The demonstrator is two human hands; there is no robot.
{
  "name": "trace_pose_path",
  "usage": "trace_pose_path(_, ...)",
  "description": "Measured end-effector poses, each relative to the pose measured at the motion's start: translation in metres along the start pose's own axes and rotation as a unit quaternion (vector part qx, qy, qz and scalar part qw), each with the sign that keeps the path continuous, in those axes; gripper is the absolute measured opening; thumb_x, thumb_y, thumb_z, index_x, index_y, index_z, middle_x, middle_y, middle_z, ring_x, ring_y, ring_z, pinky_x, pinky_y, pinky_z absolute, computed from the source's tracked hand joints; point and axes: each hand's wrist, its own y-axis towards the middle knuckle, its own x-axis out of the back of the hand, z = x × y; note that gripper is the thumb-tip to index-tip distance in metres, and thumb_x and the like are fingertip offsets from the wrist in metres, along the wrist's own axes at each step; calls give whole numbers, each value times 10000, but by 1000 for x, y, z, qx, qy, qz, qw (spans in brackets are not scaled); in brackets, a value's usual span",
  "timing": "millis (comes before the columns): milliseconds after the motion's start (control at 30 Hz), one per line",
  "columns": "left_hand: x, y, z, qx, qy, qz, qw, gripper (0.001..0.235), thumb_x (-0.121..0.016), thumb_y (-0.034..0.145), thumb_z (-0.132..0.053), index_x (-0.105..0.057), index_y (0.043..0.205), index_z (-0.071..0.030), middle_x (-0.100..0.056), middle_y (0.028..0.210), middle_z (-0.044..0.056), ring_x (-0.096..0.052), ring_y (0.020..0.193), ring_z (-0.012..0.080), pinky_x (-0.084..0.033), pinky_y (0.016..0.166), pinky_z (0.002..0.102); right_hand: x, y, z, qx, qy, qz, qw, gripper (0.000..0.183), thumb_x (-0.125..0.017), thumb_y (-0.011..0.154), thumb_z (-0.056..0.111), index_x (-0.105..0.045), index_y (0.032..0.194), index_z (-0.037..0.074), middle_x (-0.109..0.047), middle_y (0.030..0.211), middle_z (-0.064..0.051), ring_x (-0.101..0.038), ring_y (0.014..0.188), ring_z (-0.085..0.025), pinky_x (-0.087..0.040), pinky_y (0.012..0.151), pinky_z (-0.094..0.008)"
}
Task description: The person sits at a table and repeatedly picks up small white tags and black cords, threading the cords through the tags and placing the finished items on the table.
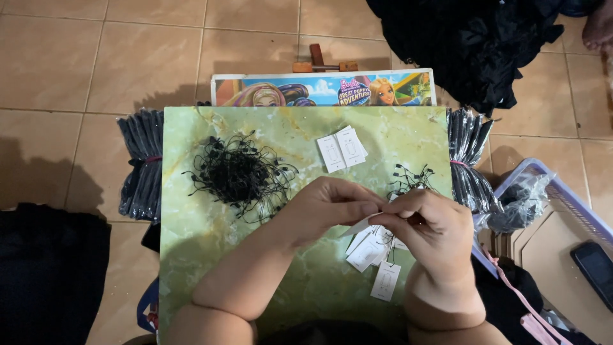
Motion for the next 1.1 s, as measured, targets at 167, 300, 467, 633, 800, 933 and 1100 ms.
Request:
trace_pose_path(167, 2, -3, 3, -49, 58, -1, 997, 139, -774, 927, -127, -752, 978, 0, -754, 912, 76, -659, 811, 53, -554, 670, 184, 0, 6, 4, -10, -23, 13, 1000, 176, -892, 749, 57, -754, 859, 54, -603, 564, -42, -464, 393, -130, -412, 413, -221)
trace_pose_path(300, 3, -3, -1, -230, 409, -76, 880, 115, -710, 966, -225, -730, 1028, -130, -748, 929, 9, -732, 924, 179, -612, 775, 314, 2, 4, -9, -73, 28, 50, 996, 302, -851, 800, 154, -729, 1055, 46, -640, 591, -9, -405, 419, -115, -407, 430, -217)
trace_pose_path(467, 9, 2, -6, -394, 559, -116, 721, 73, -646, 992, -184, -674, 1056, -160, -620, 981, -12, -629, 844, 192, -536, 782, 344, -14, 10, 0, -120, -24, 111, 986, 81, -645, 948, 74, -723, 927, 65, -666, 616, -48, -512, 489, -196, -464, 488, -313)
trace_pose_path(633, 8, -1, -13, -445, 514, -100, 726, 72, -591, 1015, -144, -663, 1012, -133, -614, 819, -45, -622, 905, 215, -509, 789, 335, -27, 1, -23, -140, -62, 159, 975, 181, -698, 928, 86, -679, 748, 68, -622, 594, -73, -584, 520, -257, -493, 526, -326)
trace_pose_path(800, -2, -5, -6, -285, 488, -25, 825, 849, -729, 902, -472, -370, 1516, -8, -528, 1371, 293, -557, 1269, 488, -469, 1070, 575, -24, 11, -4, -193, 54, 29, 979, 210, -631, 987, 2, -709, 796, 42, -757, 859, -114, -690, 810, -195, -519, 775, -312)
trace_pose_path(933, -13, -14, -8, -215, 512, -5, 832, 661, -619, 1016, -162, -299, 1587, -67, -662, 1059, 275, -673, 938, 480, -563, 784, 563, -6, -1, -15, -150, 121, 8, 981, 159, -640, 989, -10, -714, 848, -23, -734, 812, -147, -663, 767, -194, -538, 746, -312)
trace_pose_path(1100, -2, -13, 9, -159, 580, 57, 797, 455, -489, 1069, -134, -438, 1521, -143, -625, 794, 78, -503, 504, 179, -397, 420, 310, 39, -15, -23, -202, 104, 16, 974, 115, -630, 1051, 79, -715, 974, 66, -742, 957, -48, -642, 766, -56, -537, 659, -142)
